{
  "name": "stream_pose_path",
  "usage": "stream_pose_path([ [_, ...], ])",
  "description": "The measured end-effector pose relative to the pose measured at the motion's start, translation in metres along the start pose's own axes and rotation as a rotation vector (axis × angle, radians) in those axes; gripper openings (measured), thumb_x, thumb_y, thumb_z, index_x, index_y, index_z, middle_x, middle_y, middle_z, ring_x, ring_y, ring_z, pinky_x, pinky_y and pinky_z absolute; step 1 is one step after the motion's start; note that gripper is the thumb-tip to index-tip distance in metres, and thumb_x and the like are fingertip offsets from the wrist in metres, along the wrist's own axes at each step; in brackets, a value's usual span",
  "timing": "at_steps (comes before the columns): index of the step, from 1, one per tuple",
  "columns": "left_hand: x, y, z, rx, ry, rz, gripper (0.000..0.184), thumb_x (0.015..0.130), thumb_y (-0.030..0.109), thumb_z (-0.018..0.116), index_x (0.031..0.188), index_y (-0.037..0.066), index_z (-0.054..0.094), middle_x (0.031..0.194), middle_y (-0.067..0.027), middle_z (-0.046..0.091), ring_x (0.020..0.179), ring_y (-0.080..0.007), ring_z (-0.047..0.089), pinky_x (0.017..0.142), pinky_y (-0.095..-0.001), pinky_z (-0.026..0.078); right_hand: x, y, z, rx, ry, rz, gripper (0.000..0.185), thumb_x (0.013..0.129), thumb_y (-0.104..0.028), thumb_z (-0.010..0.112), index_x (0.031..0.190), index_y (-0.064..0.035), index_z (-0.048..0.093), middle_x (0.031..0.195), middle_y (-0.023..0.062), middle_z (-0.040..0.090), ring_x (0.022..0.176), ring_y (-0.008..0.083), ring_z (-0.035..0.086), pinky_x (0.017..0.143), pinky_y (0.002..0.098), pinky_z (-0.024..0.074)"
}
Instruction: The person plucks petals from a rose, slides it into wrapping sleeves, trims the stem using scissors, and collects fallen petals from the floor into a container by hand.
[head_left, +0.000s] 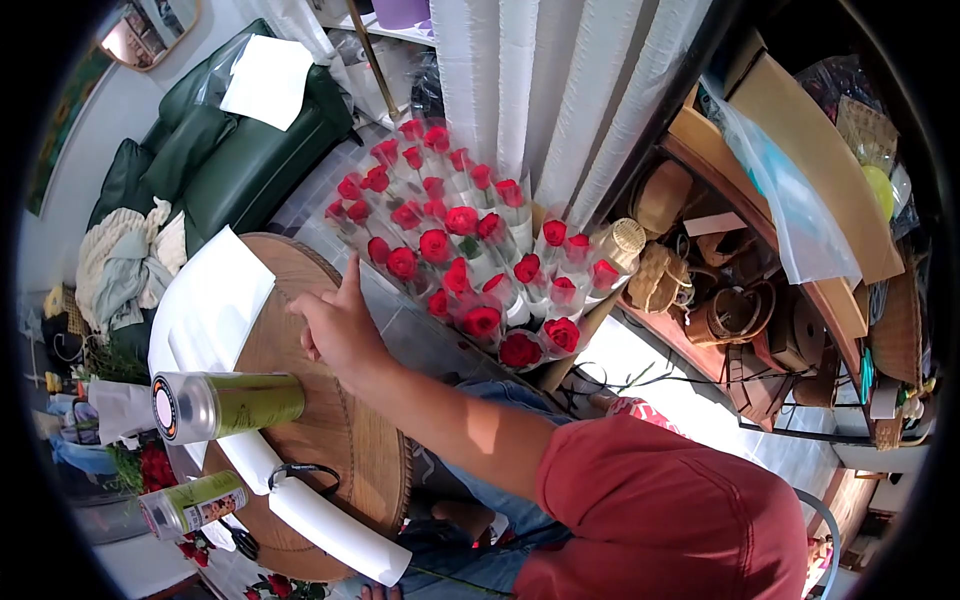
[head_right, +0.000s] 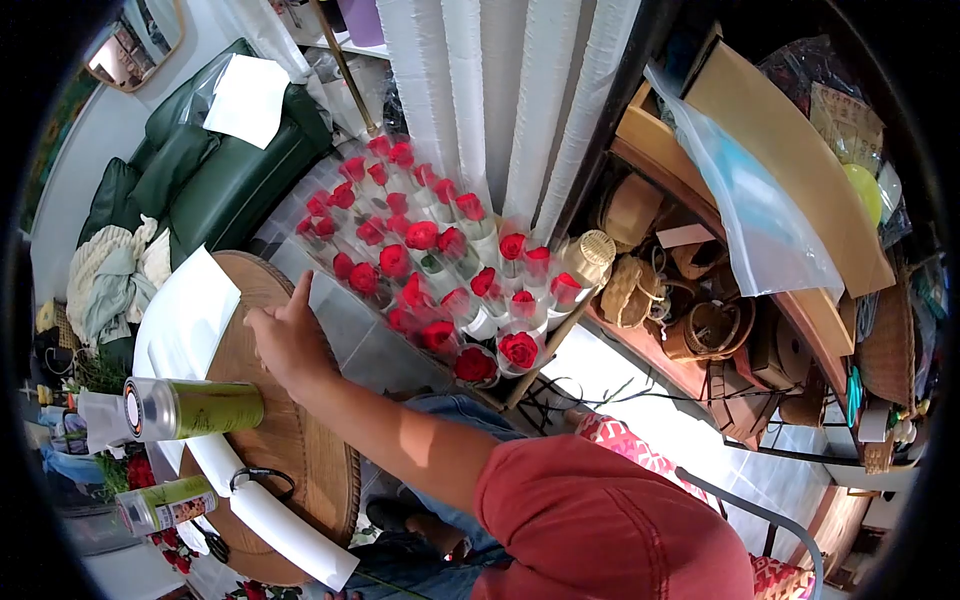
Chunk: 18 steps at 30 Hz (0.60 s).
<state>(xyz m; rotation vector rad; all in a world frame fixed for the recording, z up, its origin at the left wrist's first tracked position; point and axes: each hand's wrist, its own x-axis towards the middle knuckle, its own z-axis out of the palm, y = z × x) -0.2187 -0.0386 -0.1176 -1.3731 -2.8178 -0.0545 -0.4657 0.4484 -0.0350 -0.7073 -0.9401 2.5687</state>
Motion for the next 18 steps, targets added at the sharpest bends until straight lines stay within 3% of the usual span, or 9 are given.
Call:
stream_pose_path([
  [3,0.005,0.004,-0.005,0.001,0.002,0.002,0.055,0.093,0.05,0.053,0.13,0.011,0.063,0.127,-0.0226,0.057,0.116,-0.0482,0.053,0.092,-0.0597,0.045,0.003,-0.001,-0.004,0.092,-0.002,0.075,0.108,0.084,-0.013,0.059,0.152,-0.0058,-0.024,0.097,0.0135,0.062,0.054,0.014,0.052,0.044,0.0281,0.042],
  [18,0.017,0.013,-0.014,-0.017,-0.026,-0.05,0.046,0.091,0.039,0.056,0.127,0.011,0.065,0.125,-0.0228,0.057,0.114,-0.0463,0.053,0.094,-0.059,0.045,-0.001,-0.002,-0.003,0.081,0.009,0.052,0.108,0.085,-0.013,0.058,0.151,-0.0043,-0.026,0.101,0.0143,0.062,0.055,0.0139,0.053,0.044,0.0287,0.0436],
])
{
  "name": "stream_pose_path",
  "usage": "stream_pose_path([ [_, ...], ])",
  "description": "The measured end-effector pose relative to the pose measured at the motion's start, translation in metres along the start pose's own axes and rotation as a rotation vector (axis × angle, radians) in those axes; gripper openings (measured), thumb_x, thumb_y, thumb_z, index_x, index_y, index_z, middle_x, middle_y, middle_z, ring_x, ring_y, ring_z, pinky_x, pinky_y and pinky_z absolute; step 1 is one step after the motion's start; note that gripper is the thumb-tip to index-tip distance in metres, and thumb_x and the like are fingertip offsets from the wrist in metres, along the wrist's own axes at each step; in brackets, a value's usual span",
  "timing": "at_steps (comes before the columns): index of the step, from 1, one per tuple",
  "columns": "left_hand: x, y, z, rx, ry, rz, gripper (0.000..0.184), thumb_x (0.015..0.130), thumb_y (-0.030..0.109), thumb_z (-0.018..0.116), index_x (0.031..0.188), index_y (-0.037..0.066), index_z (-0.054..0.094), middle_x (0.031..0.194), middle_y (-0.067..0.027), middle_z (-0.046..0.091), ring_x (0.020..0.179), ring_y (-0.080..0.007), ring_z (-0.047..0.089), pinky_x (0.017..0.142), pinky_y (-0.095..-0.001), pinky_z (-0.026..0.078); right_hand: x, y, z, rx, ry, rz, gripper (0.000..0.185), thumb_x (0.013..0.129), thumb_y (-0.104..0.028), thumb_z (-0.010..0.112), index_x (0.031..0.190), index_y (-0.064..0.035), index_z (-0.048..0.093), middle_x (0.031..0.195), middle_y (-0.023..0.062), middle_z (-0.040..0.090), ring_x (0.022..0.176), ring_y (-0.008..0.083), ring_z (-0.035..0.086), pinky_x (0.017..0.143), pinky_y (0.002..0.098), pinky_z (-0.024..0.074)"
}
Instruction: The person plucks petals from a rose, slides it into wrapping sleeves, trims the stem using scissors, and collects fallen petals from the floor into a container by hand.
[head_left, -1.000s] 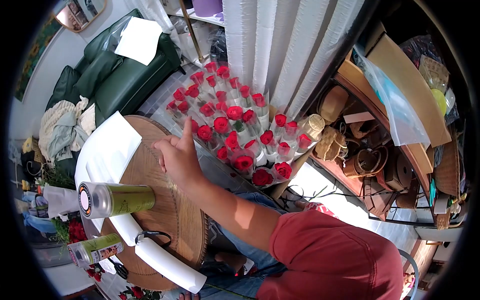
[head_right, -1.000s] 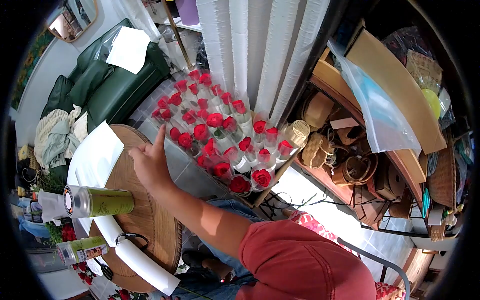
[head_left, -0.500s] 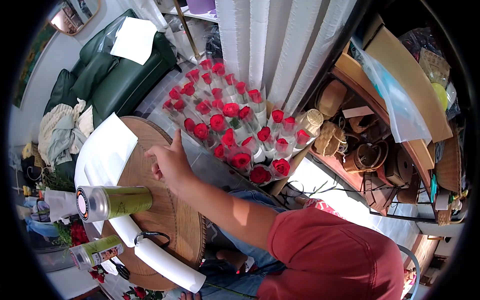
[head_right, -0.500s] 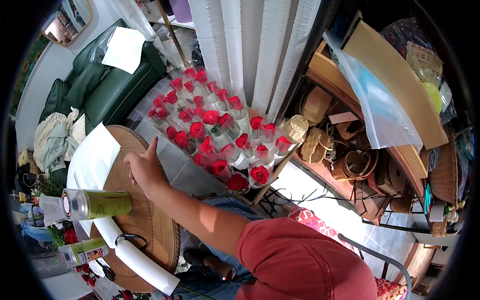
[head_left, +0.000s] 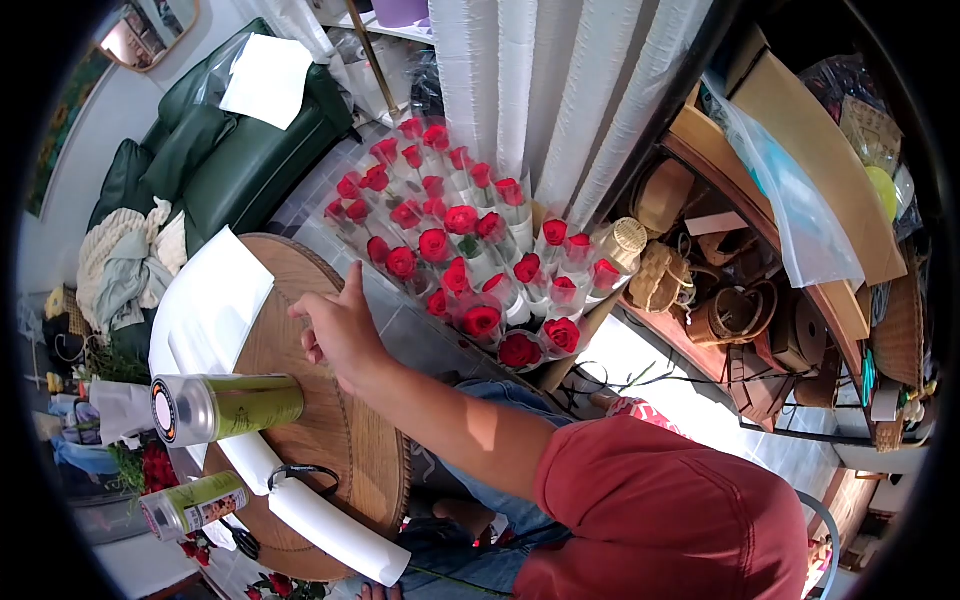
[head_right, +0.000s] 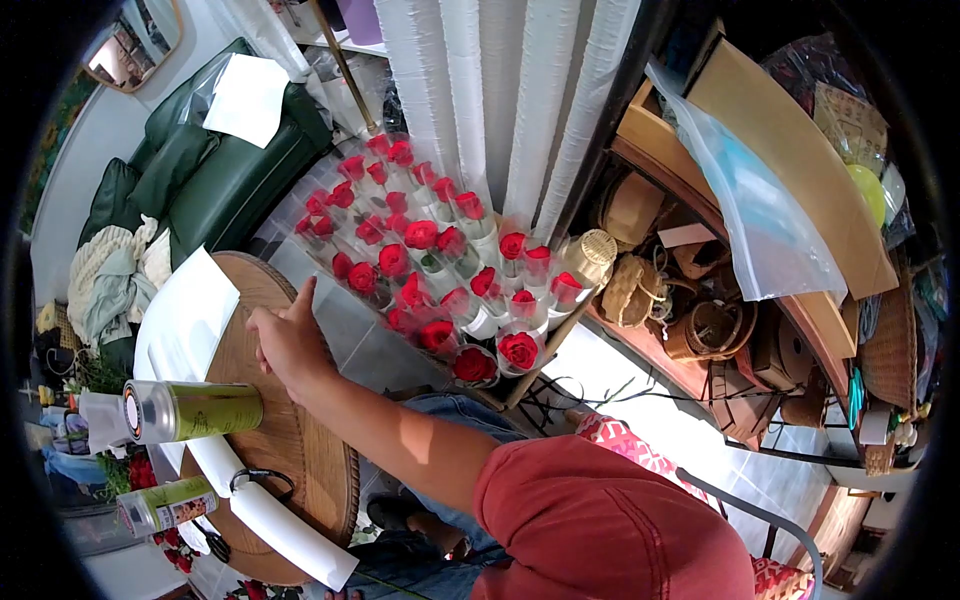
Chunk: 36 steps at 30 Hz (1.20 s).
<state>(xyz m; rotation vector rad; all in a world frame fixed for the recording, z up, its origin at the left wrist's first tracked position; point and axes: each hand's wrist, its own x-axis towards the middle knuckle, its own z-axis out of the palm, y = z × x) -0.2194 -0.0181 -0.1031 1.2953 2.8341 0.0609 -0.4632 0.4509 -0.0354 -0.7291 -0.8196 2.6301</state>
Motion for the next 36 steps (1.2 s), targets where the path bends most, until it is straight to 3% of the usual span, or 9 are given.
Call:
stream_pose_path([
  [8,0.008,0.006,-0.007,-0.008,0.005,0.004,0.046,0.092,0.036,0.055,0.129,0.01,0.064,0.128,-0.0245,0.056,0.115,-0.0457,0.054,0.095,-0.0584,0.045,-0.002,0.0,0.001,-0.009,-0.007,-0.008,0.108,0.084,-0.012,0.058,0.15,-0.0037,-0.027,0.103,0.0159,0.062,0.055,0.0142,0.053,0.044,0.0287,0.0438],
  [25,-0.013,-0.011,0.004,-0.032,-0.108,0.055,0.059,0.092,0.046,0.055,0.133,0.005,0.059,0.135,-0.025,0.052,0.122,-0.0507,0.047,0.101,-0.0644,0.037,-0.003,-0.004,0.001,-0.014,0.003,-0.056,0.107,0.086,-0.009,0.057,0.15,-0.0074,-0.029,0.098,0.0141,0.059,0.056,0.0138,0.053,0.042,0.0266,0.0423],
  [28,-0.01,-0.009,0.002,-0.045,-0.102,0.045,0.059,0.092,0.047,0.055,0.133,0.006,0.059,0.134,-0.0257,0.052,0.122,-0.0499,0.047,0.101,-0.064,0.038,-0.001,-0.002,0.001,0.022,0.036,-0.143,0.106,0.088,-0.008,0.056,0.149,-0.0073,-0.031,0.097,0.0128,0.058,0.055,0.0139,0.053,0.043,0.0264,0.0425],
  [36,-0.01,-0.008,0.009,-0.07,-0.011,0.032,0.061,0.09,0.05,0.057,0.133,0.007,0.06,0.131,-0.025,0.054,0.121,-0.0484,0.049,0.101,-0.0634,0.038,0.001,0.001,0.0,0.215,0.179,-0.203,0.102,0.088,-0.006,0.053,0.151,-0.0106,-0.028,0.107,0.0105,0.057,0.059,0.0138,0.053,0.042,0.0271,0.0435],
])
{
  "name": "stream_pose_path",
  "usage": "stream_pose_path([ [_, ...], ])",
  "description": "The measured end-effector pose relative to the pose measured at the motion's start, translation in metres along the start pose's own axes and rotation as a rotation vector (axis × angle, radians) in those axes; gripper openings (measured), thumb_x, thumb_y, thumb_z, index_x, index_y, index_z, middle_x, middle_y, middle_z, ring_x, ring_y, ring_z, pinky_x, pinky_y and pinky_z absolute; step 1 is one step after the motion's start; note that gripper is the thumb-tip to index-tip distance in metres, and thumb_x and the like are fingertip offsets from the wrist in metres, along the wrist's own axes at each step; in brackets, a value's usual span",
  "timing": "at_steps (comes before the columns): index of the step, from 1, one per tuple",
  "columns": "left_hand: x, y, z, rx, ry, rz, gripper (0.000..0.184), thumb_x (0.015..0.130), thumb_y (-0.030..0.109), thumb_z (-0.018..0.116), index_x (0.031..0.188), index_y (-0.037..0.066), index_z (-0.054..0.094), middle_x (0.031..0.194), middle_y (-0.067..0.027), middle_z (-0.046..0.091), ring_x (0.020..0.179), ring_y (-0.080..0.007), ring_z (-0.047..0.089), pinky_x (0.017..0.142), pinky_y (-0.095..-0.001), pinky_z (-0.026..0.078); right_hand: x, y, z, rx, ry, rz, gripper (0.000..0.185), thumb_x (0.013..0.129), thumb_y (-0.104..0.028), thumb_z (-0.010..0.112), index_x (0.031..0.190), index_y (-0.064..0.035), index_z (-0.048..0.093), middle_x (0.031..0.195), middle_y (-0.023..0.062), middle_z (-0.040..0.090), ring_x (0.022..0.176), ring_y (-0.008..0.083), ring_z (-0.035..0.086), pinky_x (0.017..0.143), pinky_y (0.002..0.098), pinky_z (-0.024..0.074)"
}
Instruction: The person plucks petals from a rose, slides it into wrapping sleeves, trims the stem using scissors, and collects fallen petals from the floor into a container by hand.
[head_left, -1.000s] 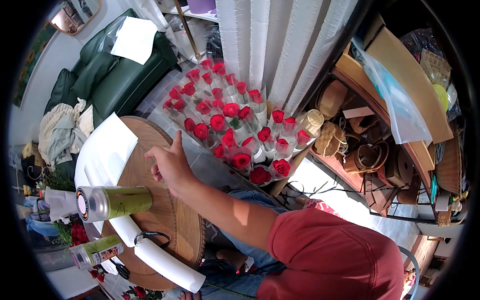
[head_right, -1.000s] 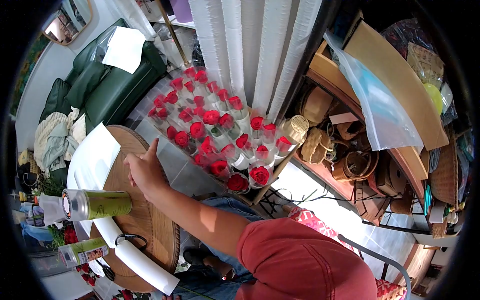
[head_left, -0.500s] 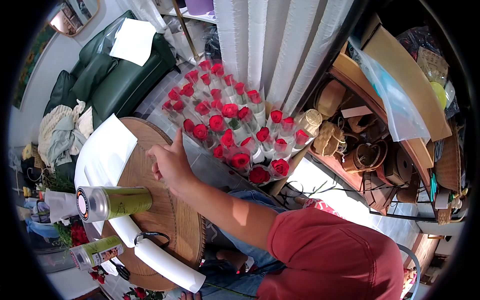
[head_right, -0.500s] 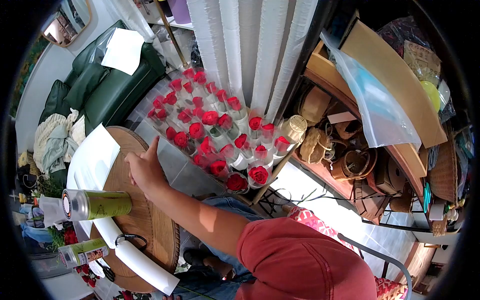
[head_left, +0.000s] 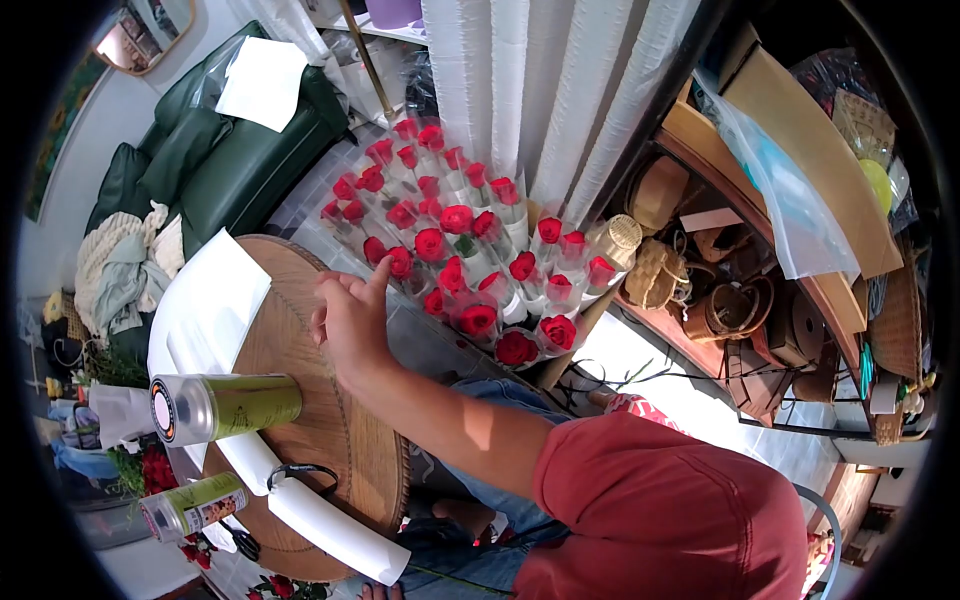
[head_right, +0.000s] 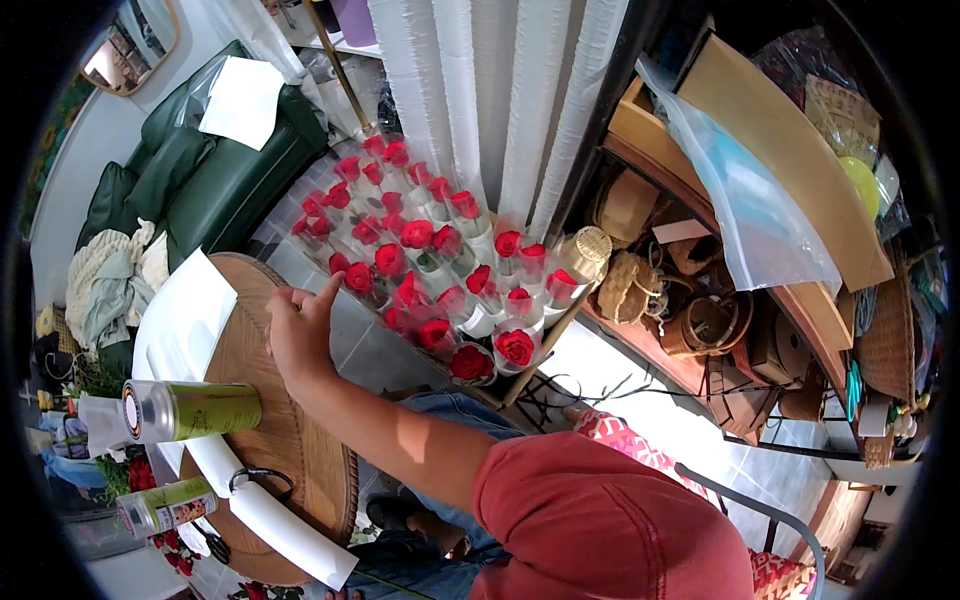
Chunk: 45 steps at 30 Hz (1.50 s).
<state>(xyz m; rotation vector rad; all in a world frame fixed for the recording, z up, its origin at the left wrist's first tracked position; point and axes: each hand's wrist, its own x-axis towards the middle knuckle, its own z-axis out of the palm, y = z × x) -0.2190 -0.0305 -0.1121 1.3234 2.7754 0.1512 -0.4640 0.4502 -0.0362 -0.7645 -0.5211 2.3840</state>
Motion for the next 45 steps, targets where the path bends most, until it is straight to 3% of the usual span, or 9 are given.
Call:
stream_pose_path([
  [5,0.0,0.004,0.001,-0.014,0.041,-0.049,0.061,0.089,0.052,0.057,0.133,0.008,0.061,0.13,-0.0256,0.055,0.12,-0.0495,0.05,0.1,-0.0636,0.038,0.005,-0.01,-0.002,0.017,0.015,-0.028,0.102,0.088,-0.006,0.052,0.151,-0.0111,-0.027,0.109,0.011,0.057,0.06,0.0141,0.053,0.044,0.0277,0.0427],
  [10,0.001,0.006,-0.014,-0.044,-0.159,-0.085,0.072,0.088,0.054,0.056,0.145,0.009,0.049,0.141,-0.0287,0.045,0.129,-0.0537,0.039,0.105,-0.0667,0.032,0.017,-0.016,-0.007,0.081,0.047,-0.05,0.101,0.088,-0.007,0.052,0.153,-0.0119,-0.025,0.107,0.011,0.058,0.059,0.0143,0.052,0.046,0.028,0.0415],
  [17,0.005,0.011,-0.021,-0.071,-0.22,-0.107,0.075,0.088,0.052,0.057,0.147,0.007,0.046,0.146,-0.0298,0.039,0.132,-0.0553,0.035,0.107,-0.0665,0.03,0.022,-0.032,-0.008,0.044,0.04,-0.141,0.102,0.086,-0.005,0.053,0.155,-0.0206,-0.02,0.105,0.0103,0.058,0.055,0.0144,0.051,0.044,0.0285,0.0408],
  [27,0.015,0.016,-0.017,-0.066,-0.025,-0.039,0.066,0.092,0.049,0.047,0.138,0.001,0.053,0.141,-0.0292,0.047,0.126,-0.0525,0.042,0.105,-0.0634,0.033,0.04,-0.031,-0.018,0.124,0.195,-0.173,0.103,0.085,-0.002,0.054,0.156,-0.021,-0.019,0.09,0.0094,0.059,0.052,0.0142,0.05,0.043,0.0296,0.0416],
  [31,0.03,0.037,-0.019,-0.107,0.128,-0.087,0.066,0.095,0.051,0.041,0.133,0.0,0.057,0.137,-0.0275,0.052,0.124,-0.0496,0.045,0.104,-0.0616,0.033,0.026,-0.013,-0.027,0.083,0.2,-0.092,0.104,0.085,-0.002,0.054,0.156,-0.0192,-0.02,0.093,0.0097,0.059,0.05,0.0143,0.049,0.042,0.03,0.0415],
  [34,0.027,0.033,-0.01,-0.1,0.177,-0.07,0.065,0.095,0.049,0.039,0.133,0.0,0.058,0.137,-0.0261,0.053,0.124,-0.0481,0.046,0.104,-0.0605,0.031,0.014,-0.007,-0.031,0.068,0.27,-0.185,0.104,0.085,-0.002,0.054,0.155,-0.0176,-0.02,0.095,0.0106,0.059,0.05,0.0141,0.049,0.041,0.0303,0.0406],
  [37,0.021,0.027,-0.006,-0.089,0.197,-0.029,0.065,0.096,0.049,0.038,0.132,0.0,0.06,0.138,-0.0254,0.052,0.125,-0.0469,0.046,0.104,-0.0608,0.031,0.003,-0.015,-0.035,0.123,0.219,-0.137,0.102,0.085,-0.004,0.054,0.156,-0.0186,-0.019,0.097,0.0117,0.058,0.05,0.0147,0.049,0.04,0.0296,0.0385],
  [42,0.01,0.026,0.006,-0.112,0.232,-0.068,0.067,0.097,0.052,0.035,0.133,0.001,0.059,0.137,-0.025,0.054,0.127,-0.0469,0.045,0.106,-0.061,0.03,-0.005,-0.021,-0.068,0.098,0.145,0.169,0.1,0.084,-0.006,0.054,0.158,-0.0215,-0.013,0.096,0.0124,0.058,0.054,0.0157,0.049,0.042,0.028,0.036],
  [45,0.008,0.031,0.006,-0.131,0.23,-0.086,0.068,0.098,0.053,0.035,0.134,0.001,0.059,0.137,-0.025,0.054,0.129,-0.0471,0.045,0.107,-0.061,0.03,-0.02,-0.024,-0.087,0.022,0.064,0.204,0.099,0.084,-0.006,0.054,0.158,-0.0213,-0.011,0.094,0.0116,0.058,0.055,0.0152,0.049,0.043,0.0278,0.0355],
])
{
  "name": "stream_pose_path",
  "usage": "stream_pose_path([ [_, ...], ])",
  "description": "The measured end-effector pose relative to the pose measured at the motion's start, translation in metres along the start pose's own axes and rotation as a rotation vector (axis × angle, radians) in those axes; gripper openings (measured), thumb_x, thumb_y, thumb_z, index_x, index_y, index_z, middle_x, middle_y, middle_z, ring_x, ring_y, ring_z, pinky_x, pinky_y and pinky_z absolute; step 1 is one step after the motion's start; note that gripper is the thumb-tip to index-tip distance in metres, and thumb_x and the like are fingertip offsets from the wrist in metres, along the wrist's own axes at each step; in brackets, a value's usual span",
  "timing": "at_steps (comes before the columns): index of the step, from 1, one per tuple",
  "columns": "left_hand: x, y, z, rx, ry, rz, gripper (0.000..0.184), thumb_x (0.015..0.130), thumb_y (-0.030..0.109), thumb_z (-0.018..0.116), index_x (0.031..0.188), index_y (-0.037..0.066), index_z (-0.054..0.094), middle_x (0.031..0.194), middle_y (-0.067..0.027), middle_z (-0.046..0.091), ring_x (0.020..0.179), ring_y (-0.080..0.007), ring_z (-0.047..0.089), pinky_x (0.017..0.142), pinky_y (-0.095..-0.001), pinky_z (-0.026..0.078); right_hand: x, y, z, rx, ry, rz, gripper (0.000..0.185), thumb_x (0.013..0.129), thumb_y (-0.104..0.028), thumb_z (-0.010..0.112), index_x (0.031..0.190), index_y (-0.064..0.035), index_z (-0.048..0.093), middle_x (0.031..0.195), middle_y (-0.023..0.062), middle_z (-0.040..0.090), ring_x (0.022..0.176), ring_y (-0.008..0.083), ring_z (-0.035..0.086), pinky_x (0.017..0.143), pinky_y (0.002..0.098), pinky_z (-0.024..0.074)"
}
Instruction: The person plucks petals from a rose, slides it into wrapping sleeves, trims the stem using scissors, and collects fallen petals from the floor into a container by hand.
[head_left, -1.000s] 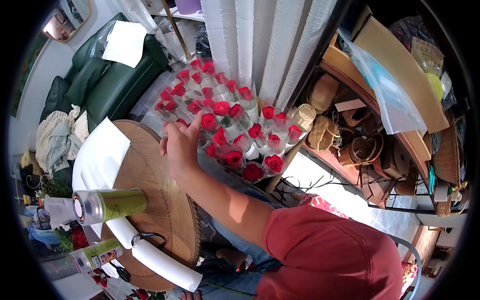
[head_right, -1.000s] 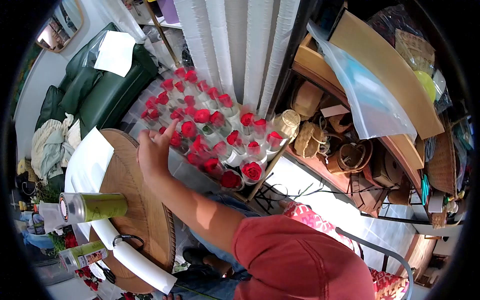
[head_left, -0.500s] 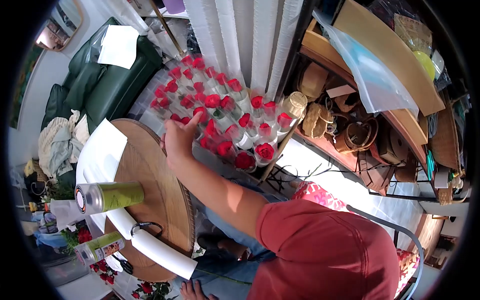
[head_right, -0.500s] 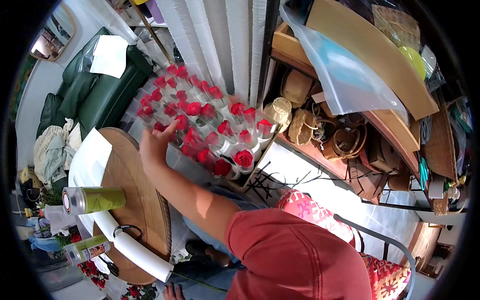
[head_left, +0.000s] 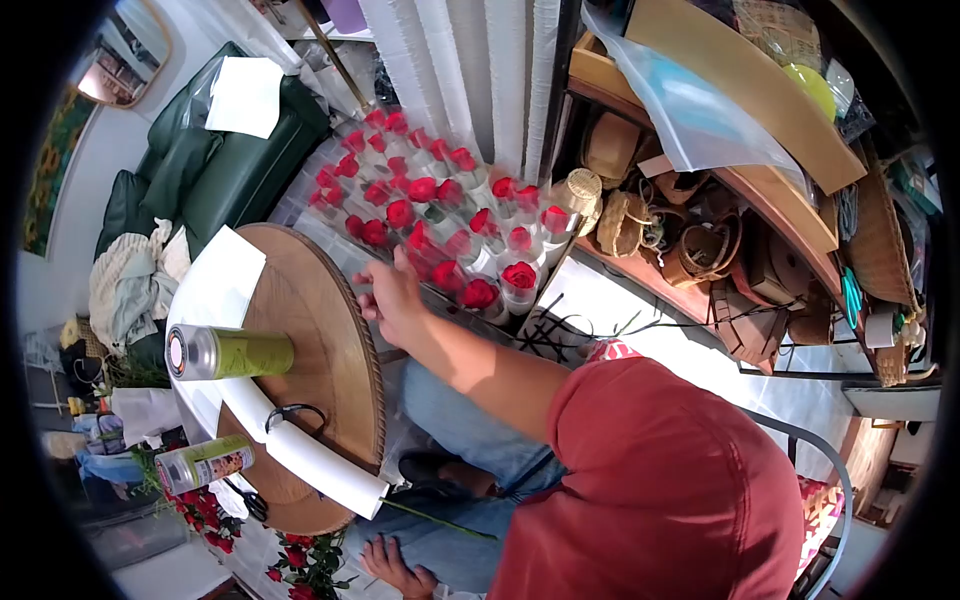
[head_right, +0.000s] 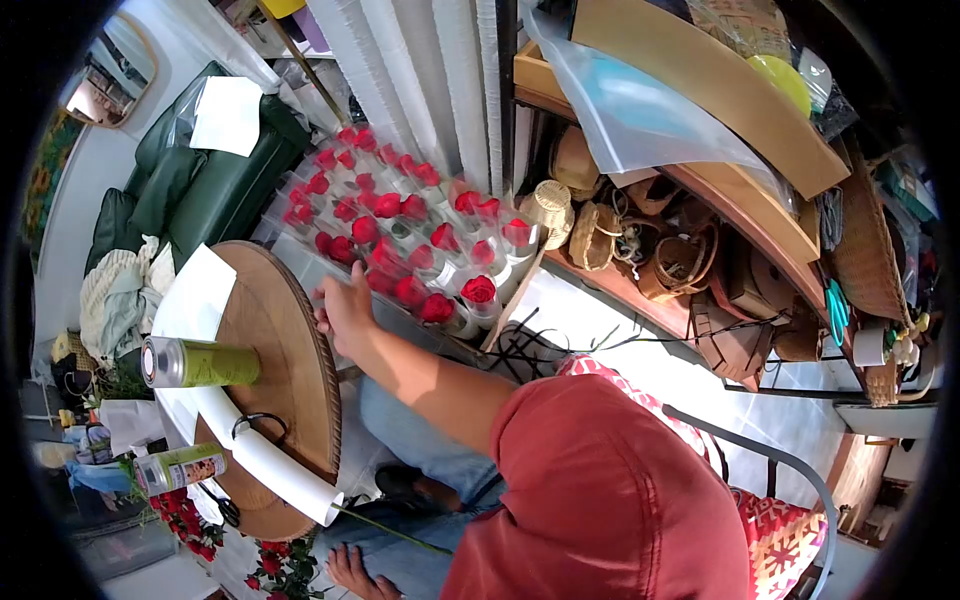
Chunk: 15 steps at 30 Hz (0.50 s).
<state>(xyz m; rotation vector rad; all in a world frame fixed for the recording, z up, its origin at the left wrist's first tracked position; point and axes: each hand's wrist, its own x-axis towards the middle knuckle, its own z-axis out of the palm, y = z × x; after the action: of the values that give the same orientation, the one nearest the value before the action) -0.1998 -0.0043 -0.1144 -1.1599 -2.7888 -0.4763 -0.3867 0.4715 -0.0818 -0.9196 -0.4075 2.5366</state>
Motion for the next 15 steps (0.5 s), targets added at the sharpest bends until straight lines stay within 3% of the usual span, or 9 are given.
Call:
stream_pose_path([
  [8,-0.008,-0.007,0.008,-0.027,0.018,-0.003,0.068,0.098,0.053,0.035,0.134,0.001,0.058,0.139,-0.0256,0.053,0.132,-0.0478,0.044,0.11,-0.0605,0.028,-0.062,-0.012,-0.05,-0.312,-0.06,0.062,0.097,0.085,-0.005,0.054,0.159,-0.0225,-0.007,0.095,0.0115,0.061,0.053,0.0154,0.05,0.041,0.0276,0.0349],
  [11,-0.002,0.005,-0.001,-0.064,0.01,-0.011,0.069,0.098,0.055,0.035,0.135,0.0,0.058,0.14,-0.026,0.052,0.132,-0.0482,0.043,0.111,-0.0605,0.028,-0.048,-0.044,-0.043,-0.299,-0.022,-0.086,0.097,0.084,-0.004,0.053,0.159,-0.0237,-0.003,0.092,0.0116,0.061,0.052,0.0159,0.05,0.04,0.0268,0.0345],
  [13,0.021,0.03,-0.017,0.062,0.047,0.042,0.055,0.096,0.042,0.046,0.129,-0.001,0.056,0.129,-0.0198,0.059,0.125,-0.0391,0.051,0.108,-0.0566,0.031,-0.03,-0.049,-0.045,-0.253,0.035,-0.017,0.096,0.084,-0.005,0.053,0.16,-0.0238,-0.003,0.091,0.0116,0.061,0.052,0.0156,0.049,0.041,0.0269,0.0346],
  [15,0.0,0.002,0.0,0.007,0.024,0.02,0.063,0.097,0.049,0.04,0.132,-0.001,0.056,0.134,-0.0229,0.055,0.128,-0.0438,0.047,0.11,-0.0585,0.029,-0.035,-0.056,-0.043,-0.326,0.006,-0.005,0.096,0.084,-0.006,0.053,0.159,-0.024,-0.003,0.091,0.0116,0.061,0.053,0.0154,0.049,0.041,0.0266,0.0348],
])
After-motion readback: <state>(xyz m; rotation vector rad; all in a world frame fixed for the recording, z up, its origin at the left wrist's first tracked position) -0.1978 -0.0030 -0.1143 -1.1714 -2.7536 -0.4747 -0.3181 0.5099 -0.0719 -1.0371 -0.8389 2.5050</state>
